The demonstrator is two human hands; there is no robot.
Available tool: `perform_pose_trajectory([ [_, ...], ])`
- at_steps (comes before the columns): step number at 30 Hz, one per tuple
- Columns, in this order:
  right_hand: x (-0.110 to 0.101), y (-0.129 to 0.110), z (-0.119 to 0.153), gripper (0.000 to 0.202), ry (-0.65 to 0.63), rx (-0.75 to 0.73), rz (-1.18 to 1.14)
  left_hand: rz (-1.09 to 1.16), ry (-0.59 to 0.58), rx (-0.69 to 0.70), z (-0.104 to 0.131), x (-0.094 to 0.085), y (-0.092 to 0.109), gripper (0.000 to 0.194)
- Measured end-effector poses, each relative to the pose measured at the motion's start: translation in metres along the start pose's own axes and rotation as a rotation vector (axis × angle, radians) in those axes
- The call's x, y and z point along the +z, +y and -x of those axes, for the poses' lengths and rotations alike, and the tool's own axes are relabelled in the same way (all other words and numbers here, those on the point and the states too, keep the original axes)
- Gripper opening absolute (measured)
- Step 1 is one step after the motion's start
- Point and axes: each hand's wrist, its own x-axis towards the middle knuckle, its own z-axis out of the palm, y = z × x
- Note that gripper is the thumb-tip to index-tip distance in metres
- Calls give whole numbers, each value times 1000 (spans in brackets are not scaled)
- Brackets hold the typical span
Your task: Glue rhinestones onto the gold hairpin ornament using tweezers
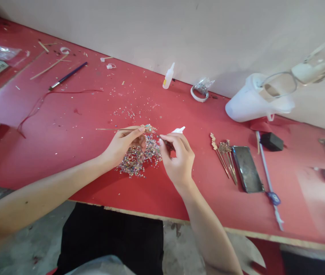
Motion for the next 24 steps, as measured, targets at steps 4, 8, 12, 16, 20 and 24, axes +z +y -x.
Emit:
perform_pose_trajectory([
  [4, 0, 0, -1, 10, 0, -3, 8, 10, -4, 9, 0, 0, 0, 29],
  [8, 1, 1, 0, 9, -17, -6, 11, 23, -23, 11, 0, 0, -1, 27],
  [12, 1, 1, 0, 8, -28, -6, 15, 38, -23, 8, 0, 0, -2, 25],
  [16, 2, 0, 0, 8, -39, -8, 25, 29, -34, 5, 0, 0, -2, 24],
  [20, 2, -1, 0, 7, -43, 0, 15, 22, -28, -1, 0, 1, -2, 23],
  [24, 3, -1, 0, 7, -43, -15, 7, 26, -30, 0, 0, 1, -3, 23],
])
